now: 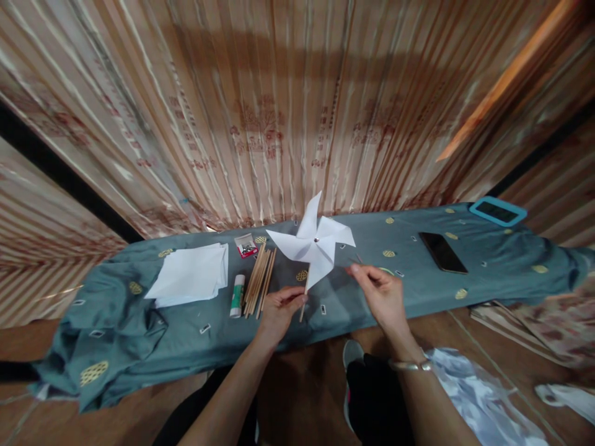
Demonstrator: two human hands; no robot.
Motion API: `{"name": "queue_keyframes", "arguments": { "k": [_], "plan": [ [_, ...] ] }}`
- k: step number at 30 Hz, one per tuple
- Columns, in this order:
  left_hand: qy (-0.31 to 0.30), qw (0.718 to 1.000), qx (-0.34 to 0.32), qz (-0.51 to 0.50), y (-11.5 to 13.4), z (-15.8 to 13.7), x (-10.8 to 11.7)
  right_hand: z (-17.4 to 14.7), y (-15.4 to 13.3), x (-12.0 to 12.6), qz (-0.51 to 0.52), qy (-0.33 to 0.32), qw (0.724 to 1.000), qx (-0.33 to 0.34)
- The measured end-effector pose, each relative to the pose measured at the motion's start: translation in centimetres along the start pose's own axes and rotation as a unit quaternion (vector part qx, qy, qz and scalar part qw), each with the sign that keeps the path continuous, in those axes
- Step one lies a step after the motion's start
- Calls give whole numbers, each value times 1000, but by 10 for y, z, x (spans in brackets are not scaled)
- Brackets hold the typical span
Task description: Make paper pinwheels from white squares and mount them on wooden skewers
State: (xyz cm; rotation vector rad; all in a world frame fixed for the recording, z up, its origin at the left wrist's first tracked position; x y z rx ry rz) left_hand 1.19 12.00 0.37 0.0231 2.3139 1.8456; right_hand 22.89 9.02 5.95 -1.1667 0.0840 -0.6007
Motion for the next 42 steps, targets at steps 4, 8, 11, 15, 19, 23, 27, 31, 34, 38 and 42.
{"name": "queue_keyframes", "arguments": {
  "k": [4, 8, 11, 15, 19, 23, 27, 31, 34, 38, 42],
  "plan": [
    [-18, 999, 18, 20, -4, -1, -4, 15, 8, 24, -6, 66, 998, 14],
    [-34, 999, 18, 38, -7, -1, -7, 24, 5, 30, -57, 59, 996, 47],
    [-43, 998, 16, 44, -7, -1, -8, 29, 3, 32, -66, 56, 994, 63],
    [-42, 998, 17, 32, -9, 0, -8, 31, 4, 30, -33, 47, 996, 74],
    [-35, 999, 15, 10, -12, 2, -6, 27, 8, 24, 4, 31, 998, 48],
    [-18, 1000, 13, -21, -10, 3, -3, 20, 12, 15, 35, 14, 999, 10],
    [5, 1000, 18, -24, -7, 3, 0, 14, 16, 2, 80, -12, 997, -16],
    [9, 1000, 7, -10, -3, 2, 1, 8, 17, -8, 99, -27, 994, -36],
    [12, 1000, -8, -4, -2, 2, 2, 3, 16, -16, 125, -41, 990, -58],
    [19, 999, -27, -7, -2, 2, 5, -3, 11, -25, 158, -56, 983, -74],
    [17, 999, -27, -5, -3, 3, 5, -9, 6, -32, 175, -63, 978, -92]
  ]
}}
Point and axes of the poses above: each hand's wrist, its own z-axis towards the middle knuckle, its own x-axis out of the back of the hand, y = z × x, the point moved 7 cm from there along z, towards the middle knuckle, and after that the axes turned 7 degrees about x, right-handed, at the moved point
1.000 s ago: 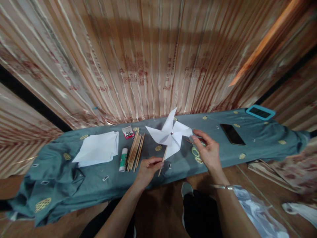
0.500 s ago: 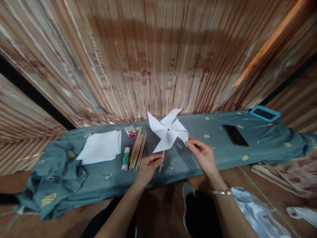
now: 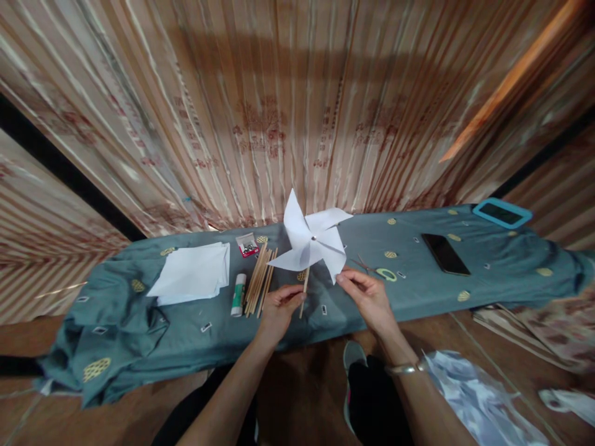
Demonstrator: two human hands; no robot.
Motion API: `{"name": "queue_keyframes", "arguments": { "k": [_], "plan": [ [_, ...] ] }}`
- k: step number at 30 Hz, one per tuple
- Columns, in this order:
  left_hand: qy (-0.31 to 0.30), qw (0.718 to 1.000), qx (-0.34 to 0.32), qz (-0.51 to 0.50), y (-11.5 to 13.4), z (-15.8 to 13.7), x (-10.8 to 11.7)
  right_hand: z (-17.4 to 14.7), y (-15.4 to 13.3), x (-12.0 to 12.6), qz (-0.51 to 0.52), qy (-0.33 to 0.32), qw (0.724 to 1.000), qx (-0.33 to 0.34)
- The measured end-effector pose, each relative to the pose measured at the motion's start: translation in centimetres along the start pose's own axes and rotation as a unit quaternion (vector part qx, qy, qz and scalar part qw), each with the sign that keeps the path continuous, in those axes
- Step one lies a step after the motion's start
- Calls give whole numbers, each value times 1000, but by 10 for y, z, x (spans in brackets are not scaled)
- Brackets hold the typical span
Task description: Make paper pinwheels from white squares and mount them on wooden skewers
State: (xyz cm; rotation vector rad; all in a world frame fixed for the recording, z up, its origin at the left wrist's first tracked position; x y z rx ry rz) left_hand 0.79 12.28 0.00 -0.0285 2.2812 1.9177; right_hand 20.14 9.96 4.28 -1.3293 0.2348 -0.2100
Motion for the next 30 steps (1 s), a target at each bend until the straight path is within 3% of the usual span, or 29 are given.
{"name": "queue_keyframes", "arguments": {
  "k": [10, 20, 23, 28, 30],
  "plan": [
    [-7, 1000, -22, 17, 4, 0, -2, -13, -1, -25, 2, -70, 997, -21],
    [-21, 999, -21, 23, 5, -2, -6, -16, -5, -44, -45, -116, 991, 42],
    [-9, 1000, -15, 12, 3, -1, -2, -11, -10, -26, -91, -84, 991, 47],
    [-6, 1000, 4, 5, -3, 1, 2, 7, -12, 41, -109, 110, 986, 68],
    [-19, 1000, 10, 13, -5, 0, 0, 12, -11, 60, -113, 151, 978, 85]
  ]
}}
Point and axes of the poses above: each hand's wrist, its own z-axis towards the middle knuckle, its own x-axis out of the back of the hand, y = z × x, the point moved 7 cm from there along z, towards the middle knuckle, and after that the axes turned 7 degrees about x, right-handed, at the moved point
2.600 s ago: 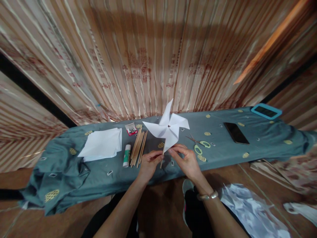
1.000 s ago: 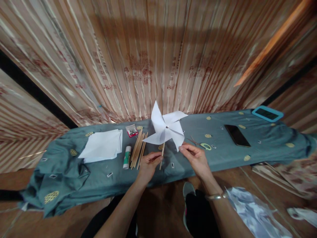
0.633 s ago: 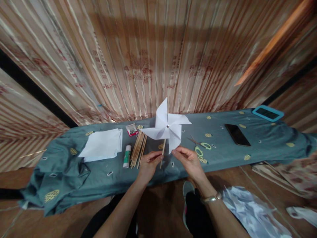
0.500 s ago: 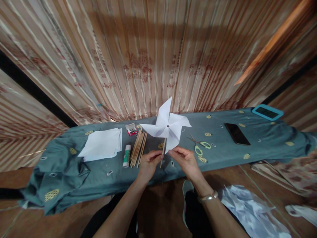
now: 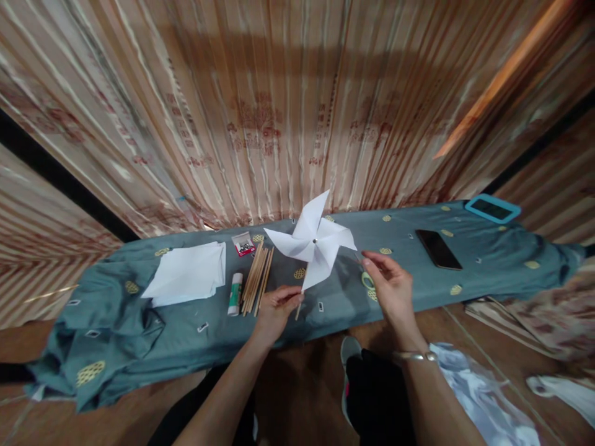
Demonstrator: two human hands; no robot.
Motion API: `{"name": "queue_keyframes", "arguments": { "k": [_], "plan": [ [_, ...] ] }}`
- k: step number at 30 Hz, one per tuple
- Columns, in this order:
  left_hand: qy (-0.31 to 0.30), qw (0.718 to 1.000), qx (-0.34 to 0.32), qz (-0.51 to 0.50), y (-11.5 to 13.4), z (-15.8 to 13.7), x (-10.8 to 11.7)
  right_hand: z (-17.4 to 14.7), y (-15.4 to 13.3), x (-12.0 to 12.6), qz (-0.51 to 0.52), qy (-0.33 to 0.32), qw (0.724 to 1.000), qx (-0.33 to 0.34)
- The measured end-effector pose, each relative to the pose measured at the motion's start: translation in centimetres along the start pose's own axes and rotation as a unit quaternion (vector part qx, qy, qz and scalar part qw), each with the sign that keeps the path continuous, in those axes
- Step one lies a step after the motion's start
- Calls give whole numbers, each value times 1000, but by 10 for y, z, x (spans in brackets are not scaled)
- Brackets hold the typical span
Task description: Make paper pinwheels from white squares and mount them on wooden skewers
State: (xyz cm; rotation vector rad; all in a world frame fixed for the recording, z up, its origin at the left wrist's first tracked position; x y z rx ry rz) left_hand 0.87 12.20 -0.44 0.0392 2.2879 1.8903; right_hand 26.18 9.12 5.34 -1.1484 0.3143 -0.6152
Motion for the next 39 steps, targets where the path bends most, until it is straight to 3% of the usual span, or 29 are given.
{"name": "queue_keyframes", "arguments": {
  "k": [9, 17, 27, 39],
  "plan": [
    [-44, 998, 7, 40, -2, -4, -12, 12, -2, -2, -52, -52, 994, 86],
    [-20, 1000, 3, 15, 2, -2, -7, 0, -9, -15, -21, -73, 995, 68],
    [23, 999, -31, -8, 7, -1, -2, -25, -12, -48, 19, -143, 989, 32],
    [16, 999, -31, 9, 11, -3, -4, -48, -27, -78, 41, -228, 972, 35]
  ]
}}
Point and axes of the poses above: each hand's wrist, its own z-axis towards the middle knuckle, its own x-axis out of the back of the hand, y = z × x, the point moved 7 cm from there along z, towards the middle knuckle, and after that the axes turned 7 degrees about x, right-handed, at the moved point
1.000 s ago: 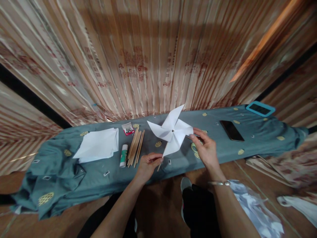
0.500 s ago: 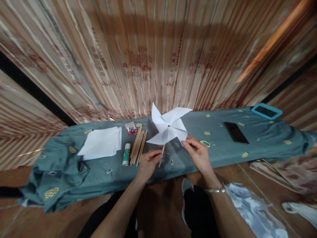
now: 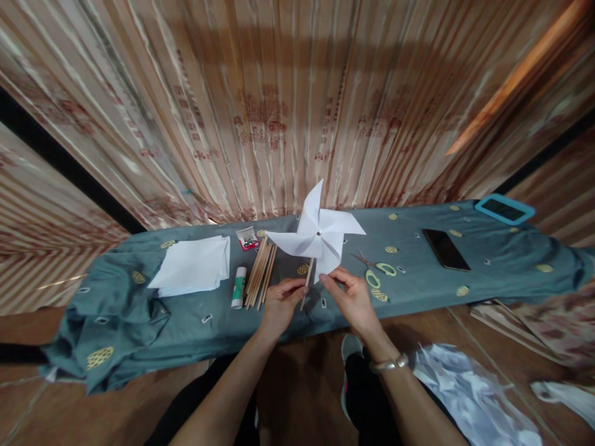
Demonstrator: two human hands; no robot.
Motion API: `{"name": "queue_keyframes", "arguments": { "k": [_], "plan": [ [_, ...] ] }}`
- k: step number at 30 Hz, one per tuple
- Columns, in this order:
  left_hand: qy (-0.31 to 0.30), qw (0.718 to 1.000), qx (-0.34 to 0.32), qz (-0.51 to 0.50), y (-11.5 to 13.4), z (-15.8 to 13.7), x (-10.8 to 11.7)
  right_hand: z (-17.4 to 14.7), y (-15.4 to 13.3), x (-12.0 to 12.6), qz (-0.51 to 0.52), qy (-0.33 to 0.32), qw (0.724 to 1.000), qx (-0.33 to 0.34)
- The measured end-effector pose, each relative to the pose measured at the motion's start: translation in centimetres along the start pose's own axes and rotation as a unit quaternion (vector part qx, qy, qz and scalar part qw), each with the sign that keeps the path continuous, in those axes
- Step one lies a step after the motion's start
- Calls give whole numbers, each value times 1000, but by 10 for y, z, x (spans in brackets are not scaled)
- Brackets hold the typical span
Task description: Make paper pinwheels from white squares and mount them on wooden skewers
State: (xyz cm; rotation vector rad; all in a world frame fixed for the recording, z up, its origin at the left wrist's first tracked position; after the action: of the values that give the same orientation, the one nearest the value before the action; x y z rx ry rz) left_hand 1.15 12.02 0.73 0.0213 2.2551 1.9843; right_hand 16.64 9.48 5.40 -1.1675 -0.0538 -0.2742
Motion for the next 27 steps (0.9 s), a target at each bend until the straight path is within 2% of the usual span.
{"name": "queue_keyframes", "arguments": {
  "k": [4, 10, 13, 16, 22, 24, 27],
  "plan": [
    [-7, 1000, -2, 4, -1, 0, -1, -1, -3, -4, -33, -7, 999, 13],
    [-24, 1000, -3, -9, 0, -1, -5, -3, -11, -6, -180, -16, 982, 54],
    [-22, 1000, -5, -7, 1, -1, -4, -4, -15, -3, -211, -29, 975, 63],
    [-9, 1000, 0, 3, -1, 1, 0, -4, -17, 11, -198, -9, 979, 53],
    [6, 999, 20, -27, -10, 3, 3, 0, -5, 51, -121, 113, 986, -11],
    [-2, 999, 26, -27, -10, 3, 1, 1, 0, 51, -97, 121, 987, -29],
    [-19, 999, 34, -14, -9, 1, -3, 3, 5, 41, -70, 100, 992, -43]
  ]
}}
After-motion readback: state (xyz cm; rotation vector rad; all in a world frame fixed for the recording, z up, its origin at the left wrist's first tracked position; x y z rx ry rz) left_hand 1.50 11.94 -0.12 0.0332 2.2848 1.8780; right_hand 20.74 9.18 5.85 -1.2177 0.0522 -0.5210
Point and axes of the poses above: each hand's wrist, its own z-axis towards the middle knuckle, its own x-axis out of the back of the hand, y = z × x, the point moved 7 cm from there along z, towards the middle knuckle, and after that the axes turned 7 degrees about x, right-handed, at the moved point
